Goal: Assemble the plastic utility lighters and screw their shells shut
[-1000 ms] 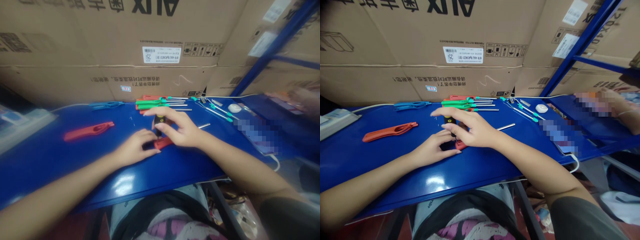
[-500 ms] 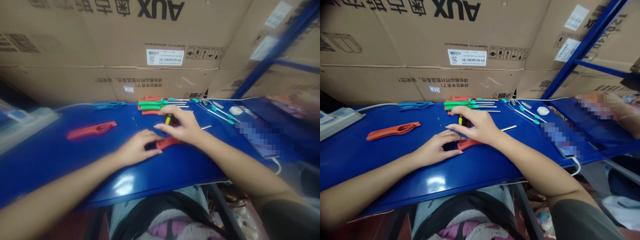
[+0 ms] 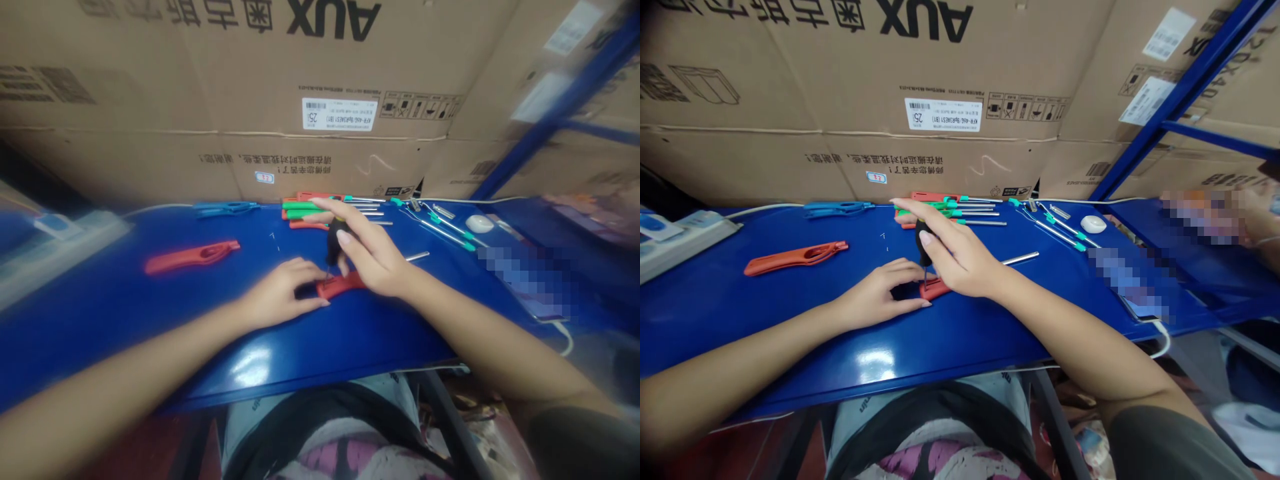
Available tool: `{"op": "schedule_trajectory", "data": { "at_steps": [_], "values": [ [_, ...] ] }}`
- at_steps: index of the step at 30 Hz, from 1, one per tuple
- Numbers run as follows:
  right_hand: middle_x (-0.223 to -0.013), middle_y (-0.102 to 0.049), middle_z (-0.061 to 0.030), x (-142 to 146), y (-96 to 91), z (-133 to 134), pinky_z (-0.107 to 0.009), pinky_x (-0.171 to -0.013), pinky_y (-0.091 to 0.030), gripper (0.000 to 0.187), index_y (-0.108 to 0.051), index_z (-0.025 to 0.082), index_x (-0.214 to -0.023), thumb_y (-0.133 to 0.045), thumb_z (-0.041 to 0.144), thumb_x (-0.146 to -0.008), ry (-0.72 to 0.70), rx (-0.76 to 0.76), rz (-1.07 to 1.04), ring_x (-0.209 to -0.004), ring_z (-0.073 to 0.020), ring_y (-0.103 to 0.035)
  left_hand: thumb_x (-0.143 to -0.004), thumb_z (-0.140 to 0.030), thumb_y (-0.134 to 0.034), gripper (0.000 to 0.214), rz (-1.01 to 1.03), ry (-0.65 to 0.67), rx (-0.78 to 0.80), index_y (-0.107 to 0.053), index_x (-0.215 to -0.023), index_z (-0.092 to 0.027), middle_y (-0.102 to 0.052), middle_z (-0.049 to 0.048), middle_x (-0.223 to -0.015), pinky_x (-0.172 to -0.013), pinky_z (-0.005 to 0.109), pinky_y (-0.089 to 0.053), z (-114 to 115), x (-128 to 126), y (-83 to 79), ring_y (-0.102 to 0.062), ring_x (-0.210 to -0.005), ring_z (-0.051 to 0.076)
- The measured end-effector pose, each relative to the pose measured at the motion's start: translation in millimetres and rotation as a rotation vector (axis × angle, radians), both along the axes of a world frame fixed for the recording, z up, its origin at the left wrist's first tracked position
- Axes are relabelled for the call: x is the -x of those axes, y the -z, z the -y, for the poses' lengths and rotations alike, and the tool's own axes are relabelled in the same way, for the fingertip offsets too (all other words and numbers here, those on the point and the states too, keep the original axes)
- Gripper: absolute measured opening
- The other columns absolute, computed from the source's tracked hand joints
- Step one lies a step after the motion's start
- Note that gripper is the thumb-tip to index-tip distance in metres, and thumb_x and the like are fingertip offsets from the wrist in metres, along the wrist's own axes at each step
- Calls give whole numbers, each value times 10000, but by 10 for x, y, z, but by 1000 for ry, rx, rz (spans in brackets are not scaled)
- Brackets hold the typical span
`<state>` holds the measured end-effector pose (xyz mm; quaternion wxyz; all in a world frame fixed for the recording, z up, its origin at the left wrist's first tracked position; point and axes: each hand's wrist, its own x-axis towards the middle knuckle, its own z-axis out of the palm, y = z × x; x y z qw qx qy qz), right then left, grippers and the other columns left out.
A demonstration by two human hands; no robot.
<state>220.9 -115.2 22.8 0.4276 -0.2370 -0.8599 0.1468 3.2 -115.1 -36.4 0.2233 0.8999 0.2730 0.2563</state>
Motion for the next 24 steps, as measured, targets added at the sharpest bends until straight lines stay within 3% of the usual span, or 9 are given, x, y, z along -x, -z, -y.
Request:
{"op": "schedule_trajectory", "data": {
  "at_steps": [2,6,8,11,13,17,19,22,24],
  "values": [
    [-1250,-711,-88,12,-7,6,-309,-844,-612,395,-506,203,-1422,-420,289,-1046,3,16,-32,-854,-140,-736,-869,-377,-748,356,0,3,6,-698,-1172,-199,-724,92,-1129,-979,422,-510,-1,3,-3,-647,-1055,248],
    [-1093,-776,-63,3,-11,1,-305,-913,-601,266,-722,189,-1109,-711,347,-895,137,-218,-120,-958,-187,-748,-874,-374,-744,357,-2,14,3,-687,-1184,-206,-720,83,-1149,-1001,425,-491,-6,9,5,-636,-1088,253],
    [-1122,-775,-63,-11,-30,8,-304,-906,-607,278,-716,192,-1174,-639,333,-947,145,-199,-135,-957,-179,-755,-876,-379,-744,360,1,15,3,-686,-1181,-197,-722,83,-1128,-984,413,-495,-6,8,8,-637,-1069,248],
    [-1207,-749,-61,-19,-74,29,-312,-870,-624,382,-610,203,-1370,-419,267,-1045,36,3,-107,-923,-148,-759,-873,-375,-749,371,-4,6,7,-686,-1190,-194,-719,84,-1124,-968,399,-500,-3,3,7,-634,-1056,242],
    [-1154,-766,-57,-16,-90,36,-308,-828,-635,392,-595,203,-1391,-426,276,-1046,-12,52,-98,-863,-141,-762,-870,-372,-753,367,-3,4,1,-688,-1186,-197,-716,83,-1122,-964,396,-500,-3,3,7,-634,-1047,239],
    [-990,-802,-51,-19,-66,33,-282,-776,-635,264,-737,196,-1172,-666,279,-932,110,-263,-173,-758,-153,-756,-868,-376,-754,350,5,12,-10,-691,-1165,-202,-719,74,-1092,-953,389,-499,-2,6,-1,-640,-1031,237],
    [-1010,-799,-53,-23,-49,35,-278,-798,-628,261,-724,196,-1193,-622,220,-954,110,-361,-179,-795,-151,-759,-868,-372,-755,354,6,12,-5,-690,-1171,-202,-721,72,-1088,-952,385,-500,-1,4,-11,-641,-1029,236],
    [-1137,-763,-69,-4,-45,49,-316,-903,-603,378,-618,191,-1345,-419,156,-1025,11,-217,-124,-968,-152,-744,-872,-369,-750,358,1,11,-3,-692,-1178,-193,-721,80,-1100,-959,385,-499,1,0,-18,-642,-1040,239],
    [-1149,-746,-70,21,-49,57,-325,-919,-592,383,-587,187,-1362,-377,175,-1042,-47,-97,-78,-993,-150,-731,-878,-376,-741,352,-7,13,-4,-695,-1175,-193,-717,86,-1134,-979,397,-491,0,0,-10,-636,-1075,250]
  ]
}}
